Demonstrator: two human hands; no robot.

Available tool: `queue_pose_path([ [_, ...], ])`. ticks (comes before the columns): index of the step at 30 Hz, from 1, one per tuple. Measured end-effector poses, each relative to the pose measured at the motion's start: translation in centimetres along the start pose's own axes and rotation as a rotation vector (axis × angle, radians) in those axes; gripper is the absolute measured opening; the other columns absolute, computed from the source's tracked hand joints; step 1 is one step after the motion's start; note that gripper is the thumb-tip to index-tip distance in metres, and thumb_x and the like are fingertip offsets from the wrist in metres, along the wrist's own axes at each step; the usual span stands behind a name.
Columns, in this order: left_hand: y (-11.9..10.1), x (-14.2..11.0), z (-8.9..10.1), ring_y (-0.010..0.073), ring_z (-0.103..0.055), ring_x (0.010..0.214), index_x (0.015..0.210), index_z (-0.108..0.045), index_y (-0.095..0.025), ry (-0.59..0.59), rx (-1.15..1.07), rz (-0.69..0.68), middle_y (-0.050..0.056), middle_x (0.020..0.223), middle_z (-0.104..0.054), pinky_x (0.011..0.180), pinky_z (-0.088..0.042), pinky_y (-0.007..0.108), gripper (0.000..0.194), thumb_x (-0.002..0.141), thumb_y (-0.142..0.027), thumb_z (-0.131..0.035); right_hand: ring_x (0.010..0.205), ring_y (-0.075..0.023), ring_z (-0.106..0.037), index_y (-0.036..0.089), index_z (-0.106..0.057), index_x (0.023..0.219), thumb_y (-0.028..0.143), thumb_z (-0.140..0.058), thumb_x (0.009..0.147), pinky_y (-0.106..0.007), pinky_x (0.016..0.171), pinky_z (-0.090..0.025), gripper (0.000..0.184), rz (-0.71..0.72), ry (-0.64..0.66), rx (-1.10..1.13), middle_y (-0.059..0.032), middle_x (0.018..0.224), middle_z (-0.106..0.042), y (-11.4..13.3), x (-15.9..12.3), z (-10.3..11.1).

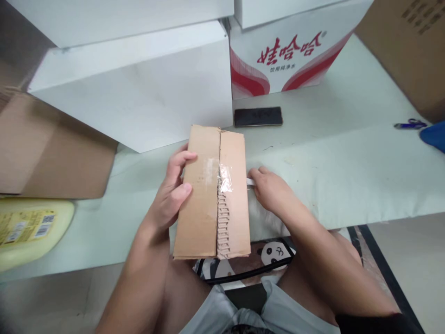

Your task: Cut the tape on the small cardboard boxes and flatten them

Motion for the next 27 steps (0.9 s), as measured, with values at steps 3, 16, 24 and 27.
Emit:
queue_pose_path([
  [3, -0.2, 0.0, 0.0, 0.0385, -0.042, 0.150, 0.140, -0.045, -0.037, 0.006, -0.075, 0.074, 0.005, 0.168, -0.033, 0.118, -0.048, 0.060, 0.050, 0.091, -0.048, -0.050, 0.089, -0.0264, -0.064, 0.019, -0.067, 0.111, 0.018, -0.050, 0.095, -0.035, 0.073, -0.046, 0.023, -0.022, -0.001, -0.015, -0.0132, 0.101, -0.072, -0.3, 0.2, 0.1],
  [16, -0.8, 0.1, -0.1, 0.0358, -0.044, 0.150, 0.138, -0.044, -0.037, 0.017, -0.050, 0.141, 0.003, 0.170, -0.030, 0.116, -0.051, 0.057, 0.049, 0.090, -0.047, -0.049, 0.077, -0.0236, -0.066, 0.022, -0.060, 0.086, 0.034, -0.053, 0.091, -0.035, 0.066, -0.046, 0.015, -0.120, -0.171, 0.323, -0.0080, 0.087, -0.072, 1.6, -0.1, 3.5],
  [24, -0.7, -0.4, 2.9, 0.0349, -0.049, 0.145, 0.137, -0.051, -0.031, -0.047, 0.032, 0.239, 0.006, 0.156, -0.051, 0.122, -0.045, 0.057, 0.053, 0.084, -0.033, -0.049, 0.084, -0.0251, -0.069, 0.023, -0.063, 0.092, 0.045, -0.051, 0.090, -0.040, 0.075, -0.052, 0.025, -0.103, -0.081, 0.483, -0.0091, 0.092, -0.075, 2.6, -0.1, 3.0],
  [27, -0.5, -0.9, 4.6, 0.0360, -0.053, 0.141, 0.139, -0.056, -0.031, -0.081, 0.095, 0.308, 0.005, 0.154, -0.055, 0.119, -0.050, 0.056, 0.055, 0.085, -0.034, -0.049, 0.084, -0.0247, -0.068, 0.023, -0.063, 0.094, 0.047, -0.052, 0.091, -0.041, 0.077, -0.054, 0.026, -0.110, -0.090, 0.499, -0.0094, 0.092, -0.074, 2.6, -0.1, 3.1],
])
Point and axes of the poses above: each hand's wrist, its own x-axis towards the middle knuckle, its own z-axis out of the back of the hand, y = z × x, the point moved 5 cm from there along x, towards the middle knuckle
